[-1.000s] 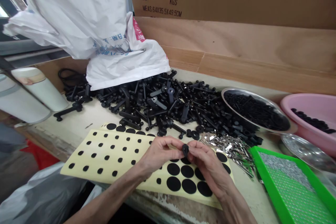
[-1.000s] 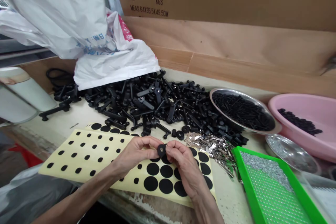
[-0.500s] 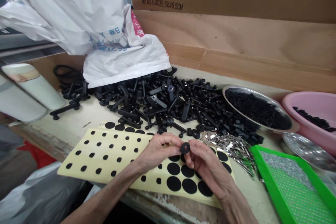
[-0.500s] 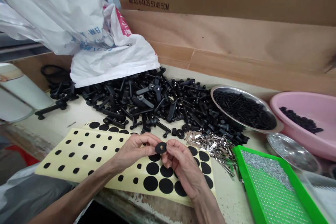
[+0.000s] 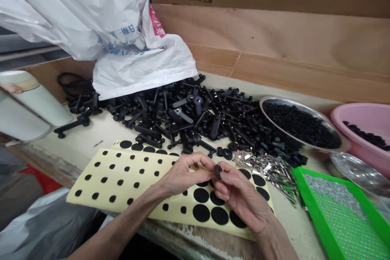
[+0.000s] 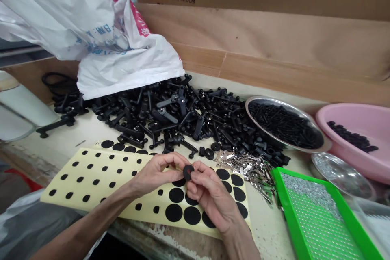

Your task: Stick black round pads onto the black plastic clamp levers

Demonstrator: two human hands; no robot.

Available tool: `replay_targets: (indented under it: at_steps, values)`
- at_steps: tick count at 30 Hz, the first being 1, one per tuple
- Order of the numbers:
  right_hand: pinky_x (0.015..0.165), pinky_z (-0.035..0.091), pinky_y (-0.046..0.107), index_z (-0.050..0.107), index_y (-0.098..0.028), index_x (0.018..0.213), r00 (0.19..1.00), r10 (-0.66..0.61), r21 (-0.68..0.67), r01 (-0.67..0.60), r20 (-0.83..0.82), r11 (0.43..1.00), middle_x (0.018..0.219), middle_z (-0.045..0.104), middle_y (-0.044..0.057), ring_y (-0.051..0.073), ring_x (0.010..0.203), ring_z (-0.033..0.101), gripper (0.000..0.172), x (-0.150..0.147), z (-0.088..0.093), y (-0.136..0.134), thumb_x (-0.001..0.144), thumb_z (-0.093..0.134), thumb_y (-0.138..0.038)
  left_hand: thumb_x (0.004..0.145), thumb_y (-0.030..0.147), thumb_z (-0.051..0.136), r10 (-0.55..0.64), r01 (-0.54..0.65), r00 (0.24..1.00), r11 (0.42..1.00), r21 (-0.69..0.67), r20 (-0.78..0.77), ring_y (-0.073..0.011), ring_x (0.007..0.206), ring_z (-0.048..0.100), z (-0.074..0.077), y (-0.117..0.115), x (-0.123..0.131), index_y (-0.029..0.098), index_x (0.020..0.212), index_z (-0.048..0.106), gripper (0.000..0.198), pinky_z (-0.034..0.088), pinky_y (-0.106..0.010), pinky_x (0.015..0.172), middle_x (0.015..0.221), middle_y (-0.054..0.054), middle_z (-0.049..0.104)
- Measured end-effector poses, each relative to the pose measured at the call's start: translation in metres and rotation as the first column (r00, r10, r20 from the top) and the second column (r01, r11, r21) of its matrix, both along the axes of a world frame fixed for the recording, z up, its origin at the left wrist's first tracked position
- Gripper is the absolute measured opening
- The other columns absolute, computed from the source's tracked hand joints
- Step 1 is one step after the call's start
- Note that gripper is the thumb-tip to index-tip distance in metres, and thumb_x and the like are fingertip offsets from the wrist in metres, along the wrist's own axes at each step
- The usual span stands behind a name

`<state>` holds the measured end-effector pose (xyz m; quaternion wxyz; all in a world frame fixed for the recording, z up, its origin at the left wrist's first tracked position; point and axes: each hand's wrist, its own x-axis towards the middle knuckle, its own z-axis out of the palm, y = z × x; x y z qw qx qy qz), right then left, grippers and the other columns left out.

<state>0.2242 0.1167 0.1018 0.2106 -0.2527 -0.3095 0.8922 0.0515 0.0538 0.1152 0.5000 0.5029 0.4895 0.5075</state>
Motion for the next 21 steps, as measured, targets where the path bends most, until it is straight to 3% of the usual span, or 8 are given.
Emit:
replay_targets:
  at_steps: [6, 14, 18, 21]
  values:
    - [0.049, 0.027, 0.018, 0.064, -0.015, 0.088, 0.999, 0.014, -0.089, -0.018, -0.051, 0.996, 0.067, 0.041, -0.004, 0.005, 0.054, 0.032, 0.008, 0.0002, -0.0036, -0.0009, 0.081, 0.067, -0.016, 0.078, 0.015, 0.066, 0.027, -0.028, 1.0, 0.997, 0.073, 0.006, -0.0186, 0.095, 0.062, 0.002, 0.0008, 0.0017, 0.015, 0.075, 0.067, 0.003, 0.046, -0.031, 0.087, 0.103, -0.007, 0.067]
    - [0.046, 0.026, 0.016, 0.066, -0.014, 0.09, 0.999, -0.018, -0.144, 0.012, -0.038, 0.989, 0.067, 0.041, -0.005, 0.003, 0.052, 0.03, 0.019, 0.0006, -0.0025, -0.0019, 0.072, 0.074, -0.015, 0.075, 0.015, 0.069, 0.036, -0.036, 0.999, 0.998, 0.049, 0.012, -0.0186, 0.097, 0.061, 0.0052, 0.0018, 0.0064, 0.016, 0.071, 0.065, 0.005, 0.045, -0.031, 0.089, 0.105, -0.007, 0.065]
    - [0.045, 0.027, 0.016, 0.065, -0.014, 0.087, 0.999, -0.019, -0.155, 0.012, -0.042, 0.988, 0.065, 0.043, -0.005, 0.003, 0.05, 0.031, 0.018, 0.0005, -0.0014, -0.0018, 0.072, 0.075, -0.015, 0.074, 0.011, 0.066, 0.064, -0.056, 0.994, 0.994, 0.091, -0.088, -0.02, 0.102, 0.059, 0.0058, 0.0013, 0.0091, 0.017, 0.068, 0.062, 0.009, 0.042, -0.034, 0.093, 0.106, -0.006, 0.065]
    - [0.043, 0.027, 0.015, 0.063, -0.013, 0.084, 0.998, -0.049, -0.195, 0.039, -0.048, 0.98, 0.066, 0.045, -0.004, 0.002, 0.05, 0.031, 0.014, 0.0022, -0.0023, -0.0004, 0.074, 0.073, -0.012, 0.073, 0.005, 0.063, 0.139, -0.094, 0.956, 0.979, 0.182, -0.257, -0.0202, 0.104, 0.056, 0.0037, 0.0015, 0.0076, 0.018, 0.067, 0.06, 0.014, 0.04, -0.036, 0.095, 0.105, -0.005, 0.067]
